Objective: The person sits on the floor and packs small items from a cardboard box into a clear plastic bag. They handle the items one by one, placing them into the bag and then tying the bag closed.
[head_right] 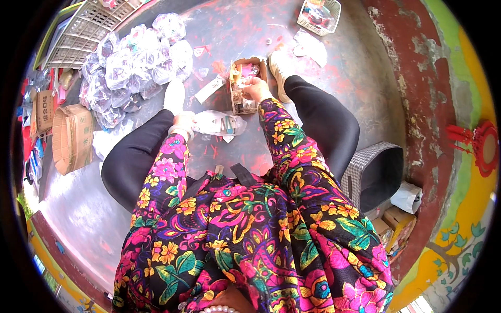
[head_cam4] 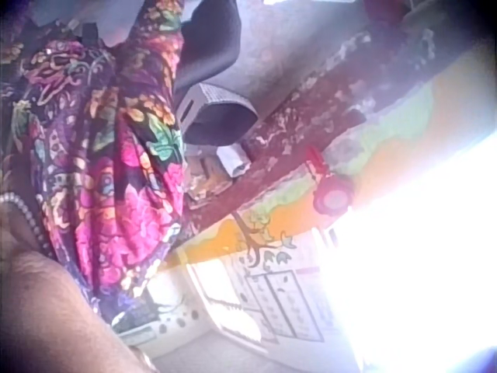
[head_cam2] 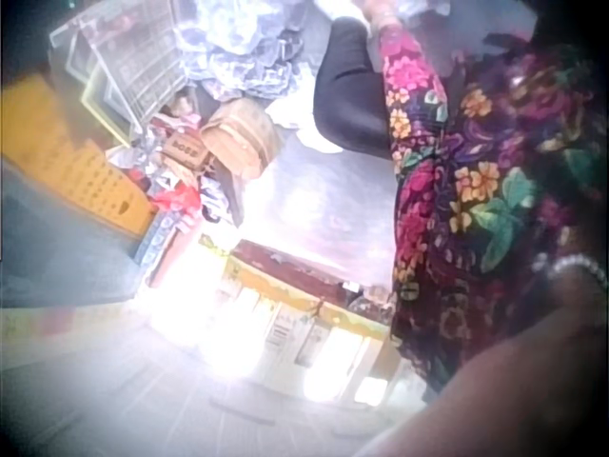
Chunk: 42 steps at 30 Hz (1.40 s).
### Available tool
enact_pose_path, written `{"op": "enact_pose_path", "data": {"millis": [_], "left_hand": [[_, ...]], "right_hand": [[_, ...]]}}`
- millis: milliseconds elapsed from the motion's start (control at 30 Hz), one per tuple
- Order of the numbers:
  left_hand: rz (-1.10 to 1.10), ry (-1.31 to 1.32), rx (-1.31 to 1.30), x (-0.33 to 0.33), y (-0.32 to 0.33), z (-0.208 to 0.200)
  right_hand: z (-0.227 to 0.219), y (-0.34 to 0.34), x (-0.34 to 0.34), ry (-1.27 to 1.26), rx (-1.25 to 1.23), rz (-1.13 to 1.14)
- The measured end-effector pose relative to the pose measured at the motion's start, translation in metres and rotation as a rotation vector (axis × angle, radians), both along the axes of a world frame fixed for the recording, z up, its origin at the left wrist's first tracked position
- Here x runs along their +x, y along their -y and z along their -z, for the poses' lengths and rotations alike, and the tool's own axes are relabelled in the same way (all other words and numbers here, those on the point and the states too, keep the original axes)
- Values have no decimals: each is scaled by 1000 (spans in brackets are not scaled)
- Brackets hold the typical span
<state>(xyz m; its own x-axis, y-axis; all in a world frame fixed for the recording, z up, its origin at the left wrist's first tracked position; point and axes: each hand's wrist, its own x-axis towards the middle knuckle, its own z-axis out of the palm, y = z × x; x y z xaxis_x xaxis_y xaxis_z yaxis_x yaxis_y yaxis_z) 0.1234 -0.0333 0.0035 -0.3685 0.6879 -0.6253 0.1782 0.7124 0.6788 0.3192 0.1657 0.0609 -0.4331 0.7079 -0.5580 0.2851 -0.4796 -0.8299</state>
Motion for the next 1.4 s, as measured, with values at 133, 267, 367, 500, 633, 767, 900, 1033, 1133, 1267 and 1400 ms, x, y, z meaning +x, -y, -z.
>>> {"op": "enact_pose_path", "data": {"millis": [133,267,367,500,633,767,900,1033,1133,1267,1400], "left_hand": [[-37,34,17,1,-2,-16],[194,-246,-69,-7,-7,-6],[123,-176,-64,-10,-4,2],[-284,210,46,-7,-3,12],[-481,333,33,-4,-2,14],[373,-443,-32,-12,1,19],[80,-177,112,-6,2,23],[-645,515,106,4,-3,3],[-618,409,134,0,8,30],[-533,417,121,3,1,15],[-577,491,142,7,3,16]], "right_hand": [[-33,-4,12,-139,-134,-48],[-46,0,7,-246,-210,-225],[-54,8,-1,-178,-301,-493],[-61,44,-25,236,-157,-894],[-24,87,-50,611,625,-1256],[9,116,-49,657,857,-1133],[16,118,-42,503,856,-910],[-16,80,-57,230,874,-387],[-26,39,-59,284,874,-21],[16,-30,-30,292,351,147],[31,-54,-36,382,582,-152]]}}
